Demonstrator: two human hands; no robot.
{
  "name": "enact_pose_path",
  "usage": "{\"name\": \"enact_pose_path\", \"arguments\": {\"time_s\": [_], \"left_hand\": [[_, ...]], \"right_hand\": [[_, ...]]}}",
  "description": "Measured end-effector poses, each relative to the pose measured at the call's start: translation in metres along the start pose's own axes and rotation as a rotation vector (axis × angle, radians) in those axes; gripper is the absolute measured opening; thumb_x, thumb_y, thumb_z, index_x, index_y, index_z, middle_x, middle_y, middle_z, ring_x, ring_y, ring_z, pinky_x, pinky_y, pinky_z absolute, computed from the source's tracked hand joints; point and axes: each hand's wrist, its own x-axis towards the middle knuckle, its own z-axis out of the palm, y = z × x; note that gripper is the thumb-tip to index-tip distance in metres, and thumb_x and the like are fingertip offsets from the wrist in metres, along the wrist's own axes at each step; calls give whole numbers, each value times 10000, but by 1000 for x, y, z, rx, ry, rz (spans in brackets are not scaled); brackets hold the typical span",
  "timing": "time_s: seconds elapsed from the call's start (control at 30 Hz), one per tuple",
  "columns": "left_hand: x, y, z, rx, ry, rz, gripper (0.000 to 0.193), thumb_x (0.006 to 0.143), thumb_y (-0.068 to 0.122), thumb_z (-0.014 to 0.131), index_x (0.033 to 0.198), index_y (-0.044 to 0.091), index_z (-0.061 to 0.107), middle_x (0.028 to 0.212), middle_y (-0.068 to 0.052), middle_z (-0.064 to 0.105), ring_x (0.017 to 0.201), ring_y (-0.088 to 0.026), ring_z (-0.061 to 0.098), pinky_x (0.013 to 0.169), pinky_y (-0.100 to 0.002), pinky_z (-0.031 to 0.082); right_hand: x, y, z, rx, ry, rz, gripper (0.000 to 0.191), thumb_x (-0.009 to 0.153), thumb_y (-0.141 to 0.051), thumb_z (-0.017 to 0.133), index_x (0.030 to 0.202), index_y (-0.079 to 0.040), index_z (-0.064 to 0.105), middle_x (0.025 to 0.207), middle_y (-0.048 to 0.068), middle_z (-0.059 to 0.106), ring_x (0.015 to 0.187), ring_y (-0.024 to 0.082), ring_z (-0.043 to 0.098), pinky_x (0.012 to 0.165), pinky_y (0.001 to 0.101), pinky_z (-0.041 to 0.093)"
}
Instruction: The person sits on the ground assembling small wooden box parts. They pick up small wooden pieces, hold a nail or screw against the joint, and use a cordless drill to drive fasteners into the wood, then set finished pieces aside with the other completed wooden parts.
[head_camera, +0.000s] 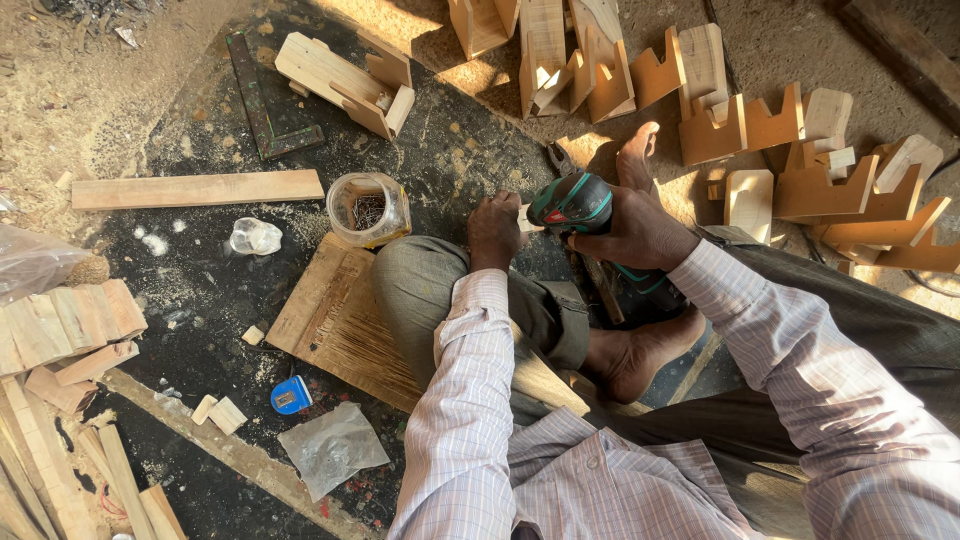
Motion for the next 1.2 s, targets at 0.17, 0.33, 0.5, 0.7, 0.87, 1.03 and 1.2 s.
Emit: {"name": "enact_pose_path", "arguments": {"time_s": [0.17,0.33,0.5,0.7,0.87,1.03,1.2], "left_hand": [[0,-1,-1,7,2,5,464,584,146,944,982,112,708,1065,-57,715,971,-292,696,851,-453,591],[-1,0,-2,-34,0,-15,468,568,191,965,951,114,706,1063,-61,718,987,-316,688,851,-490,573],[-1,-1,-3,-23,19,-12,477,583,190,958,980,118,705,1083,-66,712,1003,-325,688,858,-499,574],[-1,-1,0,-45,16,-28,578,541,141,941,1075,130,722,1118,-73,700,1019,-339,686,866,-475,581],[-1,0,2,-81,10,-54,505,605,183,935,1066,138,731,1125,-99,698,981,-342,707,836,-468,595],[-2,1,2,-101,28,-58,475,646,267,940,1038,113,720,1068,-121,704,965,-353,713,802,-482,596],[-2,2,1,-72,16,-54,408,656,242,930,984,123,719,1023,-105,710,922,-322,744,772,-463,611]], "right_hand": [[3,7,3,-44,1,-71,502,767,-254,849,1193,-48,679,965,120,769,928,277,727,890,446,550],[14,4,0,-239,-14,-107,495,754,-343,833,1174,-114,702,862,83,775,812,261,743,812,417,547],[30,-13,-3,-96,-161,180,637,757,-340,779,1331,-138,590,754,116,776,726,247,768,738,397,592],[44,-16,-1,-218,-137,131,602,701,-376,848,1197,-94,655,907,136,779,870,316,765,817,418,590],[45,-10,2,-239,-151,160,636,667,-338,850,1203,-78,629,974,172,764,950,339,744,853,435,572],[42,-7,-1,-244,-162,140,534,670,-309,831,1128,-77,683,988,169,769,965,337,751,880,435,579],[42,-8,-4,-271,-153,148,524,664,-281,833,1109,-56,671,992,185,749,961,357,738,874,448,571]]}}
